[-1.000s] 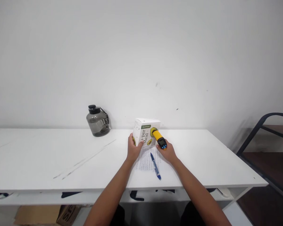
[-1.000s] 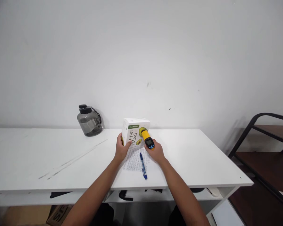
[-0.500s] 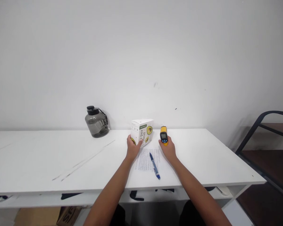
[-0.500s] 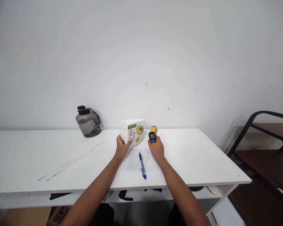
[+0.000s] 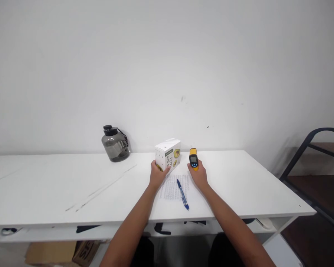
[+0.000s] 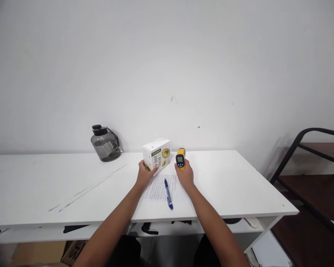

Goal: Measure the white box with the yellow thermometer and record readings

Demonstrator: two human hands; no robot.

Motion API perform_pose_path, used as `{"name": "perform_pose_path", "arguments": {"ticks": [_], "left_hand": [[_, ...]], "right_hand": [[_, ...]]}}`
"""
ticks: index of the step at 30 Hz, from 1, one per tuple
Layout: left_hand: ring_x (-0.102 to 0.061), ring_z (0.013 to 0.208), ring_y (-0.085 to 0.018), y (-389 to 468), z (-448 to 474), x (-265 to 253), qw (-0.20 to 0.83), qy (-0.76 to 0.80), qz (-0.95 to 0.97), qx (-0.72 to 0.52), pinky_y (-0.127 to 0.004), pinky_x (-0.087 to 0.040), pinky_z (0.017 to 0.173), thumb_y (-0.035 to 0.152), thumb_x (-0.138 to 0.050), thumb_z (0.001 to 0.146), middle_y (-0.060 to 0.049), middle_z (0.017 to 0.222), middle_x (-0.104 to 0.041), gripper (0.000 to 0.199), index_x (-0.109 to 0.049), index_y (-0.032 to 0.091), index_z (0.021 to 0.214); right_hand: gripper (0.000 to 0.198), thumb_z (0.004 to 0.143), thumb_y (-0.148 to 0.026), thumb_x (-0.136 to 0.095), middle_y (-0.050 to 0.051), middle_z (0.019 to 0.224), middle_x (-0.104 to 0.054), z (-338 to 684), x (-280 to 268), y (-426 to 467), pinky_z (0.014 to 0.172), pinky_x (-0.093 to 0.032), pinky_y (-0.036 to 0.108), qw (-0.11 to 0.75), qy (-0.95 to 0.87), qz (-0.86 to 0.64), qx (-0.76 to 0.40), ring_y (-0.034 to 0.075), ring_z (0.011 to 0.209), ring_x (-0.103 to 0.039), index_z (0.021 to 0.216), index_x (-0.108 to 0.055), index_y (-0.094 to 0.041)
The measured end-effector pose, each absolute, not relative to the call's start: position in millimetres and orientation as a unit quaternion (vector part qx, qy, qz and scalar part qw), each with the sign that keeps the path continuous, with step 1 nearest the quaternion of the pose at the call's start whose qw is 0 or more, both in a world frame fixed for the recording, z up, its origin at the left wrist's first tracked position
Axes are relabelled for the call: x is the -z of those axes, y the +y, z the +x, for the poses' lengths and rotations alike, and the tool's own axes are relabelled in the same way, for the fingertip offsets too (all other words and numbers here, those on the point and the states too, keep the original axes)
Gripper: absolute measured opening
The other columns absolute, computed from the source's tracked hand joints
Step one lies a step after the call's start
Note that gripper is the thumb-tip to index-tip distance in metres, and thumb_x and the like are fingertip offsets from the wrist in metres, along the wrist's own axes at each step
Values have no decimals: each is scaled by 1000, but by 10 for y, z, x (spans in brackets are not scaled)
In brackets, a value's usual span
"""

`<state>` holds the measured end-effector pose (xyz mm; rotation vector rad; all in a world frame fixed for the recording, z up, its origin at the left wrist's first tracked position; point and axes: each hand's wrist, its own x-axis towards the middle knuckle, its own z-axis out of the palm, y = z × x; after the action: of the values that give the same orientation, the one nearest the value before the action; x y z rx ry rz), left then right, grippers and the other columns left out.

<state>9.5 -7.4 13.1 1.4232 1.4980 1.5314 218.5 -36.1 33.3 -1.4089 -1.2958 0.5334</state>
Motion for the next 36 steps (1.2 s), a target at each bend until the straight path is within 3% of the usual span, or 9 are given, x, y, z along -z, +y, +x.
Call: {"name": "perform_pose_path", "arguments": {"ticks": [22,36], "left_hand": [[-54,113,-27,-72,107,-115,296,557,541,-557,-44,-50,90,39,-80,63,-14,125,-50,80,-27,22,120],[-52,117,-25,-1,108,-67,329,528,538,-569,-43,-47,94,37,-81,62,-14,129,-47,81,-26,23,120]], "right_hand": [[53,75,-58,-54,4,90,-63,2189,-340,-350,72,-44,33,539,-529,-602,-260,22,80,-58,114,-53,-22],[51,76,-57,-54,3,90,-63,2193,-342,-367,69,-42,31,536,-542,-594,-258,21,78,-56,113,-53,-22]]}}
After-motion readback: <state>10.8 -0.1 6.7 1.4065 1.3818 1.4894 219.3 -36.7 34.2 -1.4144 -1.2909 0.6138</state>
